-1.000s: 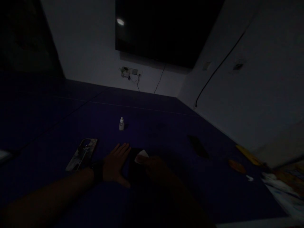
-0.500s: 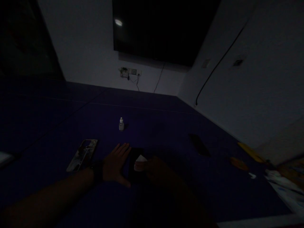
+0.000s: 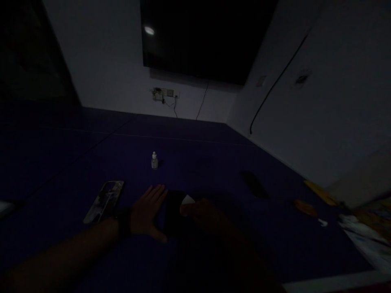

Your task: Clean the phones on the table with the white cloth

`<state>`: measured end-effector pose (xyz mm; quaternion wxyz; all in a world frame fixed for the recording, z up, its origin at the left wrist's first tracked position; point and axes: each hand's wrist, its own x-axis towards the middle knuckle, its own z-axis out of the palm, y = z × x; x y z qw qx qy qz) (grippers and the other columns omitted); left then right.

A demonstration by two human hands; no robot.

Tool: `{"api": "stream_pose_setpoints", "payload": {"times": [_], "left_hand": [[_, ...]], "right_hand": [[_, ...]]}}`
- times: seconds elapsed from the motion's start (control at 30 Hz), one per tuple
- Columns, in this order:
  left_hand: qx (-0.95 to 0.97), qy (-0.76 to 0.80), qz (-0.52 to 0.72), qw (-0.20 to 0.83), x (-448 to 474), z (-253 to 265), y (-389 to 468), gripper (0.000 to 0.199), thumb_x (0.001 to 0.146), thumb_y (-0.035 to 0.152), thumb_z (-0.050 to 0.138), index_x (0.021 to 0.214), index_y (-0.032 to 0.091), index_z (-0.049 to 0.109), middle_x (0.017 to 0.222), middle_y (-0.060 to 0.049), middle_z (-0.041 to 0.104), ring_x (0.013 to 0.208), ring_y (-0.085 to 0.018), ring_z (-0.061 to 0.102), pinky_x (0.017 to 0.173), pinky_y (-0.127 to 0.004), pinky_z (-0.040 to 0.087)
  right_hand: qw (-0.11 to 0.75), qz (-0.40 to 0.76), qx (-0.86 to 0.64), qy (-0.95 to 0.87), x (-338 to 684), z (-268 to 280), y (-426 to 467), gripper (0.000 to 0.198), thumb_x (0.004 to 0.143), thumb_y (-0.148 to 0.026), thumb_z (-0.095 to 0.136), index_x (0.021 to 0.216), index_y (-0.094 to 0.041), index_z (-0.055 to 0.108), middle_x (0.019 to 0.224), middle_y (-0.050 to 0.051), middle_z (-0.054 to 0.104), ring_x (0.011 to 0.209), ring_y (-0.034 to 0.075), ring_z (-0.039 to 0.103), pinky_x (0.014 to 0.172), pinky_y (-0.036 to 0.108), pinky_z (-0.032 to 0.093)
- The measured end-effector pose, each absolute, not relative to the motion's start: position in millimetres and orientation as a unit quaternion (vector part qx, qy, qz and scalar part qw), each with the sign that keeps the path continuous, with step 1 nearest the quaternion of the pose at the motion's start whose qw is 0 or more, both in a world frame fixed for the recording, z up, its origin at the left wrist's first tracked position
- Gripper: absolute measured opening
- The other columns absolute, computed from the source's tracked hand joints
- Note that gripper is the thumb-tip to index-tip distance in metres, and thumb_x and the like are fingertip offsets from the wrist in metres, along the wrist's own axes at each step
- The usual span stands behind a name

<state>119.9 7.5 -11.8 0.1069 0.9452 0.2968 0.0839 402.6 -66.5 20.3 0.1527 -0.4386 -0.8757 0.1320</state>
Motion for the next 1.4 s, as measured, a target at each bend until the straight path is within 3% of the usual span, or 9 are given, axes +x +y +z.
{"api": "stream_pose_setpoints", "payload": {"times": [0.2,0.43,0.7,0.9,1.1,1.27,1.4], "left_hand": [[0.945,0.3,0.089,0.095,119.8,-13.5,7.7,0.138,0.061,0.097,0.049,0.159,0.006,0.013,0.165,-0.026,0.016,0.154,-0.044,0.015,0.124,-0.06,0.008],[0.941,0.31,0.074,0.11,122.9,-2.7,3.8,0.139,0.06,0.098,0.049,0.158,0.004,0.018,0.164,-0.028,0.015,0.153,-0.046,0.014,0.123,-0.062,0.009],[0.941,0.315,0.065,0.103,124.3,0.3,3.1,0.14,0.057,0.1,0.05,0.159,0.009,0.017,0.164,-0.028,0.016,0.153,-0.045,0.016,0.122,-0.063,0.01],[0.939,0.319,0.067,0.114,124.9,2.5,1.9,0.14,0.057,0.099,0.05,0.158,0.006,0.02,0.164,-0.029,0.017,0.153,-0.046,0.015,0.122,-0.063,0.011],[0.937,0.323,0.057,0.12,124.4,5.3,1.5,0.14,0.057,0.099,0.051,0.159,0.009,0.018,0.164,-0.028,0.016,0.154,-0.045,0.014,0.123,-0.062,0.01],[0.938,0.318,0.066,0.124,123.9,1.0,3.8,0.142,0.055,0.1,0.052,0.158,0.009,0.019,0.164,-0.028,0.016,0.153,-0.045,0.016,0.122,-0.064,0.01],[0.939,0.312,0.076,0.123,123.1,-3.2,4.3,0.14,0.057,0.099,0.051,0.158,0.008,0.018,0.164,-0.028,0.016,0.154,-0.045,0.014,0.123,-0.062,0.008]], "right_hand": [[0.201,0.074,-0.461,-0.861,420.4,4.1,-60.8,0.049,0.083,-0.009,0.049,0.124,-0.026,0.07,0.121,0.008,0.074,0.11,0.023,0.07,0.095,0.042,0.055],[0.168,0.088,-0.46,-0.868,401.4,3.0,-63.5,0.063,0.083,-0.01,0.049,0.144,-0.025,0.056,0.145,0.007,0.059,0.131,0.025,0.058,0.11,0.044,0.046],[0.09,0.122,-0.453,-0.878,402.1,15.4,-71.7,0.057,0.084,-0.011,0.053,0.134,-0.036,0.065,0.128,0.0,0.071,0.106,0.024,0.071,0.098,0.041,0.05],[0.07,0.109,-0.505,-0.854,397.7,12.6,-69.9,0.075,0.081,-0.008,0.051,0.151,-0.034,0.046,0.142,0.004,0.062,0.112,0.025,0.068,0.099,0.042,0.049],[0.072,0.153,-0.469,-0.867,396.8,26.4,-74.8,0.051,0.087,-0.013,0.049,0.128,-0.037,0.068,0.123,-0.001,0.074,0.099,0.021,0.072,0.094,0.037,0.049],[0.08,0.071,-0.503,-0.858,406.9,24.8,-72.3,0.054,0.084,-0.013,0.049,0.131,-0.034,0.065,0.131,0.003,0.07,0.108,0.024,0.069,0.098,0.045,0.043],[0.144,0.022,-0.475,-0.868,403.5,18.4,-72.1,0.04,0.085,-0.014,0.048,0.115,-0.025,0.072,0.116,0.008,0.075,0.104,0.024,0.068,0.096,0.045,0.043]]}}
